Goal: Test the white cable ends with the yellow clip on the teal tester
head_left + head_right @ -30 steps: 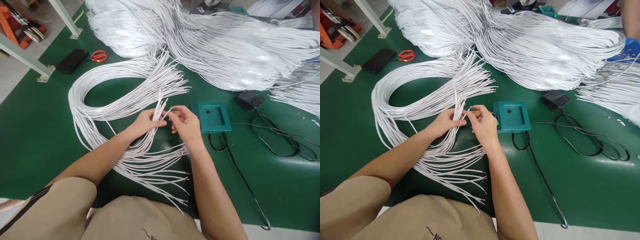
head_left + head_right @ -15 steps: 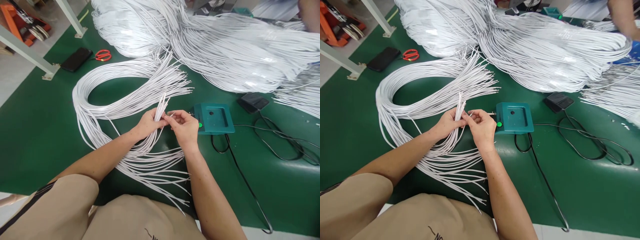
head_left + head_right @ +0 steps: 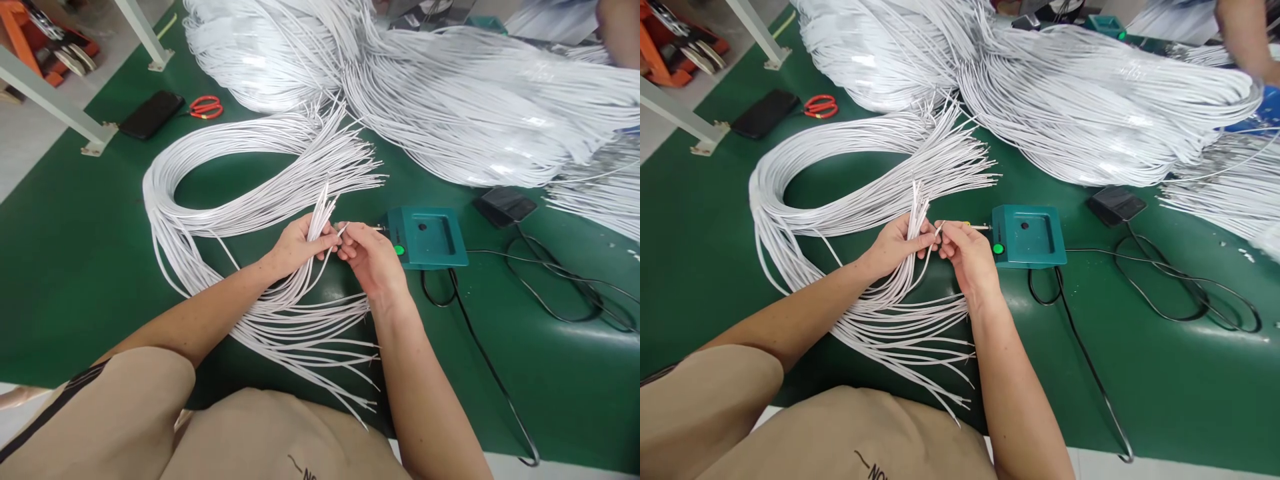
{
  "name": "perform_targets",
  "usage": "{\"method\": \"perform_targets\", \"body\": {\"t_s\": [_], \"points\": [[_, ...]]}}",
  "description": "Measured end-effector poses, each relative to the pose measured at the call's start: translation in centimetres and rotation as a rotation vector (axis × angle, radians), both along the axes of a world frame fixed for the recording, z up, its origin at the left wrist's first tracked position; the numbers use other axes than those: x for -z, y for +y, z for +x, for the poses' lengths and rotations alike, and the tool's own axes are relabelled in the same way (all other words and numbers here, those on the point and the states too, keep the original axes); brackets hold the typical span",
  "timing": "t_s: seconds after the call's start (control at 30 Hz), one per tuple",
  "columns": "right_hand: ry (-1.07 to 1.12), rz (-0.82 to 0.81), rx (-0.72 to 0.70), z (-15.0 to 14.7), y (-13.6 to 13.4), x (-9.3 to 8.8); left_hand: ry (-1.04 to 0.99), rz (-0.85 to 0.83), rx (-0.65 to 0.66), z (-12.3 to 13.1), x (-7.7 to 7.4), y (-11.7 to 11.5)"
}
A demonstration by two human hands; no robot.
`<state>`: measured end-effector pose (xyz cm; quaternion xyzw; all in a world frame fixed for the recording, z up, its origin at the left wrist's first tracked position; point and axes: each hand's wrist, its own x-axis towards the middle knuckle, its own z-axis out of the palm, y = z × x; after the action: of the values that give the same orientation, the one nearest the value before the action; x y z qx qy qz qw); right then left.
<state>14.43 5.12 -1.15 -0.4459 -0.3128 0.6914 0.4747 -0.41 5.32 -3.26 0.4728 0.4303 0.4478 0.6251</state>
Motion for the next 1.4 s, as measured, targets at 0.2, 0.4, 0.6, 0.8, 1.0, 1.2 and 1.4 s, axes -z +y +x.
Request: {"method": "perform_targets", "body": {"t_s": [0.2,0.4,0.6,0.8,1.0,1.2,1.4], "points": [[-0.254,0.247,0.013,0.4,0.0,-0.4,-0.069,0.005,0.114,-0.1,0.0,0.0],[-0.279,0.132,0.026,1.2,0.1,-0.5,-0.052,0.03,0.167,-0.2,0.0,0.0],[-0.259,0.083,-0.03,1.1,0.1,-0.6,0.023,0.093,0.093,-0.2,-0.2,-0.1],[-0.139,-0.084,-0.145,1.0,0.1,-0.6,0.031,0.083,0.048,-0.2,-0.1,-0.1],[-0.297,0.106,0.02,0.6,0.0,-0.1,0.006,0.061,0.043,-0.1,0.2,0.1],[-0.124,-0.066,-0.038,0.8,-0.1,0.0,0.09,0.126,0.078,-0.5,0.6,0.1],[0.014,-0.206,-0.121,1.0,0.2,0.1,0.226,0.252,0.144,-0.9,1.0,0.4]]}}
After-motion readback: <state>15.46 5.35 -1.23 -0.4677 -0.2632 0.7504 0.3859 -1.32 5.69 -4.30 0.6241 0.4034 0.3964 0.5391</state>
